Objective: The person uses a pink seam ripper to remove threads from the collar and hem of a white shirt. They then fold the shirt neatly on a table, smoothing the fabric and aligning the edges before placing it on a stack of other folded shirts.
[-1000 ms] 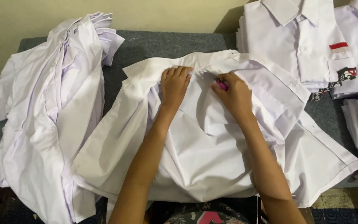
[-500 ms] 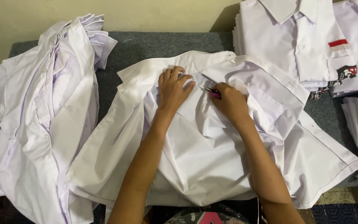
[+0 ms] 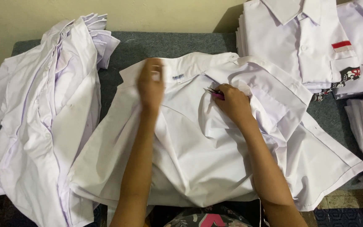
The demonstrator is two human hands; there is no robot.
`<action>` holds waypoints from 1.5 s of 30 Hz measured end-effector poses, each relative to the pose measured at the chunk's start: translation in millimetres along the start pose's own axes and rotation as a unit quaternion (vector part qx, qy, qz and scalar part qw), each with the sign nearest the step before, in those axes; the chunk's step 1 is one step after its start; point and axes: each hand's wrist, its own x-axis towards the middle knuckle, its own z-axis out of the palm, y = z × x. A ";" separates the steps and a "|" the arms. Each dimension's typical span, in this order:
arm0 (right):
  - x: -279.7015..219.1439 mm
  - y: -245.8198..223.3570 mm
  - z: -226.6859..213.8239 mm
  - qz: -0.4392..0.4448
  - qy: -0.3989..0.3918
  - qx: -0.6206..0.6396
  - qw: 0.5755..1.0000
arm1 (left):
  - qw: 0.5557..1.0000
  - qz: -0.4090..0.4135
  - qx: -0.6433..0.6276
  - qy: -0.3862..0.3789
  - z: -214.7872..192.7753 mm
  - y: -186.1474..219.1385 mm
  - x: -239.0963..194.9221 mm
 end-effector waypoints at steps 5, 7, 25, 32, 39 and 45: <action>-1.2 -4.4 -4.1 0.011 -0.012 0.019 1.000 | 0.985 -0.079 0.102 0.119 -99.4 -37.9 15.8; -0.7 -3.7 -2.6 0.016 -0.015 0.013 1.000 | 0.977 -0.160 0.123 0.070 -108.3 -61.7 0.2; -12.4 -17.0 -27.6 -0.023 0.086 0.178 0.980 | 0.764 -0.407 -0.459 -0.202 -117.5 5.0 20.5; -6.1 -17.8 -8.5 -0.084 0.149 0.335 0.927 | 0.656 -0.361 -0.579 -0.324 -102.4 -13.6 6.3; -42.9 -74.4 11.2 -0.226 0.130 0.372 0.891 | 0.659 -0.381 -0.450 -0.468 -97.1 22.6 17.1; -61.9 -96.6 40.7 -0.221 0.183 0.253 0.924 | 0.671 -0.261 -0.471 -0.510 -82.5 35.9 13.9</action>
